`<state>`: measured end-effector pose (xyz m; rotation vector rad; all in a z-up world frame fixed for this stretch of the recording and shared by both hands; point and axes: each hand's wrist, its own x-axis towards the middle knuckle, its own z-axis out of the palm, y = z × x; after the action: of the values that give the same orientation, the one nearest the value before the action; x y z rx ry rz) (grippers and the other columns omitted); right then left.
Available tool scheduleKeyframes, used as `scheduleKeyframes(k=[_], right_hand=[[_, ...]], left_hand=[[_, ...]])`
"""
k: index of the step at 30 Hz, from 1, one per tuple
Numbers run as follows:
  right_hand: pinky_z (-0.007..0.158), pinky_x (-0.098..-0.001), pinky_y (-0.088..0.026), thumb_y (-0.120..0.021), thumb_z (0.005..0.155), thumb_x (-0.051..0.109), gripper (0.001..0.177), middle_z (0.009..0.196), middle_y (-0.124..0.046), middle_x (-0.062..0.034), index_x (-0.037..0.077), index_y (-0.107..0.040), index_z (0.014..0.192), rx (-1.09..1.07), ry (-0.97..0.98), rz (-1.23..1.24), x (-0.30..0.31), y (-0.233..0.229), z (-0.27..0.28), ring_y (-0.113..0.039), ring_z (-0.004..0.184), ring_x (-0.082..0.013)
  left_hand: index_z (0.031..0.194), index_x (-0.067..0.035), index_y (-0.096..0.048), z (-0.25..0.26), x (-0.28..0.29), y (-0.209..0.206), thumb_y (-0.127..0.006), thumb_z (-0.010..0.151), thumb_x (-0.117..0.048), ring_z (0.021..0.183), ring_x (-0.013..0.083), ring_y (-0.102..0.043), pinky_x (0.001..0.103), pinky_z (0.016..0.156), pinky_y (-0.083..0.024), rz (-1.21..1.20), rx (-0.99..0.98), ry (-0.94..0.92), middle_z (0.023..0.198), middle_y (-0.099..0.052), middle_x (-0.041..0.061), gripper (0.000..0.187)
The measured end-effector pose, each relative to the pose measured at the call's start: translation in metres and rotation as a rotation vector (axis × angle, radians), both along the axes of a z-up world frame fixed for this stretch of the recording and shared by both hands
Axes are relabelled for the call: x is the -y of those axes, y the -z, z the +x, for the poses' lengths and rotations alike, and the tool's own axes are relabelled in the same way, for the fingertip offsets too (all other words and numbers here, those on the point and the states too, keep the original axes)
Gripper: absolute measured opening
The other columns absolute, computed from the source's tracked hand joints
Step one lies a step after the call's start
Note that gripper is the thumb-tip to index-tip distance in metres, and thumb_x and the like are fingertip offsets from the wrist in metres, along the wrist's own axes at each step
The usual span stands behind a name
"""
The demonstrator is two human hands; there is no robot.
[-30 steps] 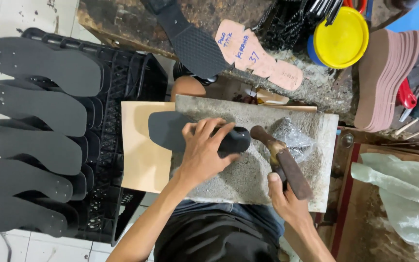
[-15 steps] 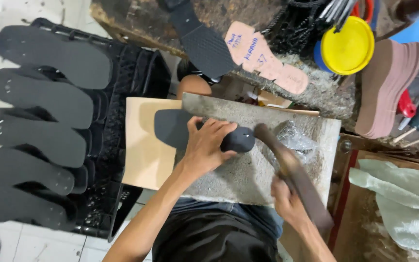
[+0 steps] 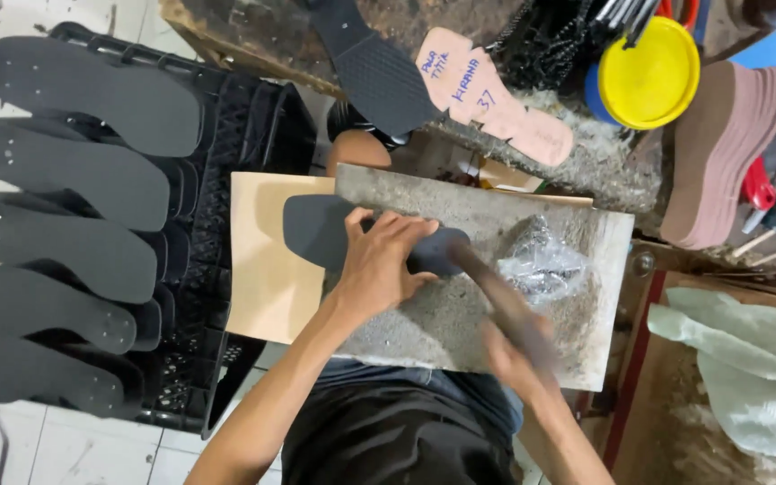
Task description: Hammering small nails into the heel area of shoe soles on a stone block at a workbench.
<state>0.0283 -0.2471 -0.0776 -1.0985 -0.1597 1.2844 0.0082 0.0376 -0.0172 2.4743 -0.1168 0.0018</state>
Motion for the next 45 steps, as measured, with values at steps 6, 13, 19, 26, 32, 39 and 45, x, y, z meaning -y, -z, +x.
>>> scheduleKeyframes(k=[6, 13, 19, 26, 32, 39, 45], right_hand=[[0.058, -0.0499, -0.045, -0.048, 0.078, 0.039, 0.048, 0.091, -0.064, -0.0184, 0.005, -0.057, 0.111, 1.156, 0.086, -0.85, -0.048, -0.091, -0.033, -0.06, 0.074, -0.0404], [0.045, -0.029, -0.049, -0.067, 0.064, 0.043, 0.032, 0.059, -0.055, -0.0018, 0.017, -0.062, 0.083, 1.627, -0.122, -0.978, -0.03, -0.098, -0.074, -0.059, 0.051, -0.0216], [0.058, -0.0319, -0.049, -0.062, 0.075, 0.019, 0.016, 0.073, -0.061, -0.0099, 0.009, -0.066, 0.087, 1.611, 0.109, -0.926, -0.037, -0.107, -0.024, -0.06, 0.066, -0.0263], [0.054, -0.0371, -0.049, -0.063, 0.078, 0.02, 0.021, 0.064, -0.061, -0.0083, 0.007, -0.065, 0.095, 1.477, 0.053, -1.146, -0.052, -0.135, 0.02, -0.061, 0.06, -0.0247], [0.055, -0.0338, -0.047, -0.068, 0.074, 0.013, 0.007, 0.065, -0.06, -0.0081, 0.01, -0.068, 0.08, 1.415, 0.188, -1.065, -0.051, -0.125, 0.023, -0.058, 0.057, -0.0242], [0.056, -0.0293, -0.049, -0.065, 0.079, 0.004, 0.006, 0.07, -0.063, -0.0098, 0.007, -0.069, 0.082, 1.443, 0.406, -0.962, -0.046, -0.126, 0.016, -0.062, 0.062, -0.0244], [0.062, -0.0287, -0.049, -0.068, 0.078, -0.002, 0.01, 0.069, -0.063, -0.0068, 0.008, -0.067, 0.078, 1.579, 0.604, -0.831, -0.04, -0.117, 0.002, -0.061, 0.064, -0.02]], left_hand=[[0.11, -0.01, -0.056, 0.004, -0.002, -0.01, -0.08, 0.054, -0.022, 0.098, 0.0191, -0.05, 0.053, 0.092, -0.016, -0.169, -0.09, -0.033, 0.099, -0.06, 0.007, 0.062], [0.121, -0.025, -0.049, 0.003, 0.007, -0.007, -0.066, 0.073, -0.015, 0.098, 0.0301, -0.044, 0.059, 0.087, -0.021, -0.026, 0.097, 0.154, 0.106, -0.049, 0.014, 0.052], [0.118, -0.025, -0.05, 0.003, 0.01, -0.002, -0.062, 0.077, -0.016, 0.102, 0.0278, -0.042, 0.055, 0.089, -0.021, 0.023, 0.104, 0.192, 0.112, -0.045, 0.013, 0.043], [0.115, -0.025, -0.053, 0.002, 0.009, -0.003, -0.06, 0.079, -0.02, 0.104, 0.0265, -0.042, 0.053, 0.091, -0.021, 0.029, 0.089, 0.169, 0.113, -0.045, 0.011, 0.037], [0.113, -0.026, -0.054, 0.002, 0.01, -0.003, -0.061, 0.078, -0.021, 0.103, 0.0249, -0.043, 0.052, 0.091, -0.022, 0.027, 0.107, 0.16, 0.113, -0.046, 0.01, 0.036], [0.111, -0.022, -0.057, 0.001, 0.014, -0.008, -0.064, 0.075, -0.021, 0.106, 0.0269, -0.043, 0.054, 0.092, -0.021, -0.04, 0.107, 0.161, 0.115, -0.048, 0.011, 0.036], [0.095, -0.019, -0.062, -0.015, 0.034, -0.022, -0.065, 0.076, -0.025, 0.097, 0.02, -0.048, 0.044, 0.087, -0.029, -0.258, 0.291, -0.026, 0.099, -0.055, 0.005, 0.021]])
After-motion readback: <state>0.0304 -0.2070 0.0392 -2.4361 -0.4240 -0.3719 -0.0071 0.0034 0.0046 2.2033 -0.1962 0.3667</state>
